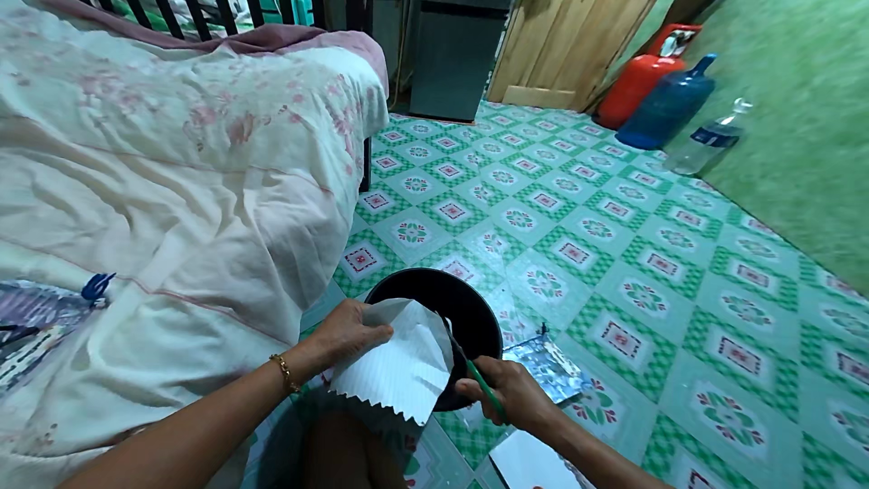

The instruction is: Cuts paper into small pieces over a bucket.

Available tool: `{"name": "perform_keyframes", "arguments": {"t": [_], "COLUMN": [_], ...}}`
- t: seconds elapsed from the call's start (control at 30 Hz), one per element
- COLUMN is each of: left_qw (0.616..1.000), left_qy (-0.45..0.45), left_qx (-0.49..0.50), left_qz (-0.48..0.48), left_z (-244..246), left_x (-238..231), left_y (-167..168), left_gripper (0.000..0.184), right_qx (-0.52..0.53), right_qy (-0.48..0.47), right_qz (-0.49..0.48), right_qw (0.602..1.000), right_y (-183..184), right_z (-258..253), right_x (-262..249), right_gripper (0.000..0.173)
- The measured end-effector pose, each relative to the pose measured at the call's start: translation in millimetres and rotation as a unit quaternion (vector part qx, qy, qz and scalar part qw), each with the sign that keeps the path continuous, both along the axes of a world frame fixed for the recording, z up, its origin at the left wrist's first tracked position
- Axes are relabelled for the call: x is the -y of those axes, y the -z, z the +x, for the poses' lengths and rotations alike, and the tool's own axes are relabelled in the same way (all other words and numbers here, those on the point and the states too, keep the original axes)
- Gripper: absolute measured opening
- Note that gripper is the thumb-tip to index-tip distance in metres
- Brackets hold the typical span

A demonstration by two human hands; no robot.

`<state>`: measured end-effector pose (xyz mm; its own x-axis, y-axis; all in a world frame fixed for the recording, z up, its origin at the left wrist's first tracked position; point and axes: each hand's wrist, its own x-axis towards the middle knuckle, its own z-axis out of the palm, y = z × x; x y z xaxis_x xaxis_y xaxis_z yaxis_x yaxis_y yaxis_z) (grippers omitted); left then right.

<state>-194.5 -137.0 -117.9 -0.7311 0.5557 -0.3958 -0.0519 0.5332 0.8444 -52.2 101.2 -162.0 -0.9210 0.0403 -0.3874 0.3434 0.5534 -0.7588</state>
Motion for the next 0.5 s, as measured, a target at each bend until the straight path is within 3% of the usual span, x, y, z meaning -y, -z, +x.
{"name": "perform_keyframes", "arguments": {"t": [0.1, 0.2, 0.3, 0.5], "left_qw": [1.000, 0.995, 0.986, 0.991], "left_qy": [-0.017, -0.099, -0.159, -0.126], "left_qx": [-0.007, 0.001, 0.019, 0.014], "left_qz": [-0.012, 0.011, 0.053, 0.050], "left_z": [-3, -8, -11, -8], "left_x": [0, 1, 1, 2], "left_y": [-1, -2, -5, -5], "left_gripper": [0.014, 0.016, 0.017, 0.015], "right_qx": [0.013, 0.035, 0.059, 0.048], "right_qy": [0.006, -0.032, -0.058, -0.072], "right_qz": [-0.016, 0.030, 0.062, 0.076], "right_qw": [1.000, 0.998, 0.995, 0.993], "right_y": [0, -3, -4, -6], "right_z": [0, -1, 0, 3], "right_x": [-5, -15, -22, -17], "right_gripper": [0.030, 0.052, 0.062, 0.065]}}
